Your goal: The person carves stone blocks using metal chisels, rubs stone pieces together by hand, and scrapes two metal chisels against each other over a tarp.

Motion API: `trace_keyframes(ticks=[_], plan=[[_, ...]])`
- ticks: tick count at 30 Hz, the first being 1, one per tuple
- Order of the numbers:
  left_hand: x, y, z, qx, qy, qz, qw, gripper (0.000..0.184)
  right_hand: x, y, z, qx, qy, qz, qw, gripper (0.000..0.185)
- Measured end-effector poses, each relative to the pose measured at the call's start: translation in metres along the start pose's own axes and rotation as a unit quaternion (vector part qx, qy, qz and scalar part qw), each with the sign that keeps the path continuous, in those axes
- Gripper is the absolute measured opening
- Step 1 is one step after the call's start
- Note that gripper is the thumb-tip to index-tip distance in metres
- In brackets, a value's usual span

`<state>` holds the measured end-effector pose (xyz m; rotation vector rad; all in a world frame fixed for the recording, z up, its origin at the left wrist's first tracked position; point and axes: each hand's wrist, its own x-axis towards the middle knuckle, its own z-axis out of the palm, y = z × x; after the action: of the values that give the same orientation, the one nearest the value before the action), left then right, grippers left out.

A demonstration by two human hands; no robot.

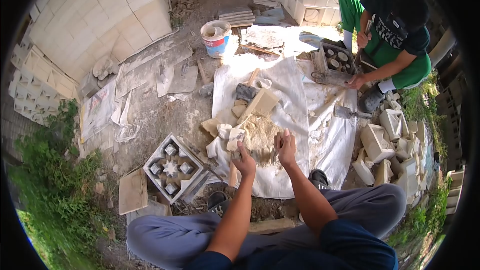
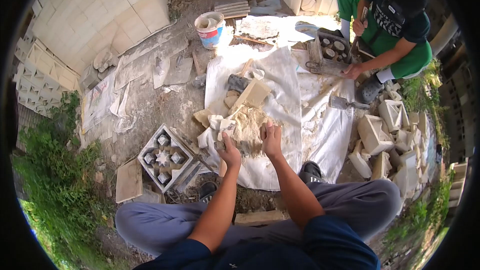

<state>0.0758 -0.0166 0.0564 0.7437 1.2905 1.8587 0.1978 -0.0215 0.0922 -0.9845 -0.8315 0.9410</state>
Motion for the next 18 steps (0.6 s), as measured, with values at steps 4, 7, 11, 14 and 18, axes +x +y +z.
trace_keyframes(ticks=[4, 7, 11, 14, 18], plan=[[-0.005, 0.016, 0.005, 0.043, 0.019, 0.074, 0.996, 0.033, -0.008, 0.005, -0.008, -0.026, -0.043, 0.078, 0.996, 0.053], [-0.005, 0.003, -0.017, -0.03, -0.093, -0.076, 0.992, 0.032, 0.001, -0.035, 0.014, -0.03, -0.056, 0.028, 0.998, 0.042], [-0.004, 0.023, -0.001, 0.008, -0.061, -0.013, 0.998, 0.043, 0.002, -0.013, 0.003, -0.06, -0.075, 0.014, 0.995, 0.045], [-0.003, 0.026, -0.003, 0.045, -0.077, 0.013, 0.996, 0.043, -0.01, 0.01, -0.011, -0.009, -0.025, 0.027, 0.999, 0.042], [-0.001, 0.018, -0.016, 0.021, -0.137, 0.013, 0.99, 0.056, 0.009, -0.035, -0.001, 0.041, -0.03, 0.032, 0.998, 0.043]])
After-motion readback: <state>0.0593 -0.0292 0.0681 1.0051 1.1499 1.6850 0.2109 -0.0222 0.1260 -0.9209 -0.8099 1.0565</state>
